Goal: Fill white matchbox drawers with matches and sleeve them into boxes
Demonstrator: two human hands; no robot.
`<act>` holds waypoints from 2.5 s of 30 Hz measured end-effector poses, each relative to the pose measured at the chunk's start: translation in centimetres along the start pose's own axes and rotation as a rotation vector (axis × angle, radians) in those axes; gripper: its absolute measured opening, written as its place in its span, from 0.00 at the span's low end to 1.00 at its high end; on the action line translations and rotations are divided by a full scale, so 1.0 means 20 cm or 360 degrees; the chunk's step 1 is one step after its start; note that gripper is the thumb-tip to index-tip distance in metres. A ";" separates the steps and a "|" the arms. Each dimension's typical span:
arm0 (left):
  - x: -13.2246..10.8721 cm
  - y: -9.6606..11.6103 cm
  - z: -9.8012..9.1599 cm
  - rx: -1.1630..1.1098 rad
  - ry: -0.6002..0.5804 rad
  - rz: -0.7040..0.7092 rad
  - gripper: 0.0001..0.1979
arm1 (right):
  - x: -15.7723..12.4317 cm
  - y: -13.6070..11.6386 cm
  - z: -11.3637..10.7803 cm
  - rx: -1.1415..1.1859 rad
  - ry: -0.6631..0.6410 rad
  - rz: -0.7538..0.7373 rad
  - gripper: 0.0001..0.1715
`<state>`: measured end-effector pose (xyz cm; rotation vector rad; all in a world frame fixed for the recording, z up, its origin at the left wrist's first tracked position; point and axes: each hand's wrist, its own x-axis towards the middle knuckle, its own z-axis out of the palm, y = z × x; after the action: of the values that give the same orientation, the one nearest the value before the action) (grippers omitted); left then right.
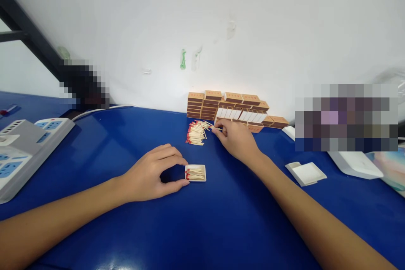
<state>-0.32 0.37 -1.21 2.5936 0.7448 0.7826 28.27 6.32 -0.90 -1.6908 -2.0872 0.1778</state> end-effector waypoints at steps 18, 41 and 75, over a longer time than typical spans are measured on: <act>0.00 -0.01 0.00 0.0011 0.0050 -0.0037 0.13 | -0.04 0.04 -0.02 -0.0023 -0.0135 0.0026 0.12; 0.00 -0.01 0.00 0.0042 0.0072 -0.0042 0.13 | -0.25 -0.17 -0.12 0.0299 -0.0375 -0.0112 0.16; 0.00 0.00 0.01 0.0043 0.0115 -0.0004 0.12 | -0.31 -0.32 -0.15 0.0877 -0.0299 0.0054 0.15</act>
<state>-0.16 0.31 -1.26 2.5995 0.7842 0.8756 24.61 -1.72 2.49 -1.4075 -1.8941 0.8654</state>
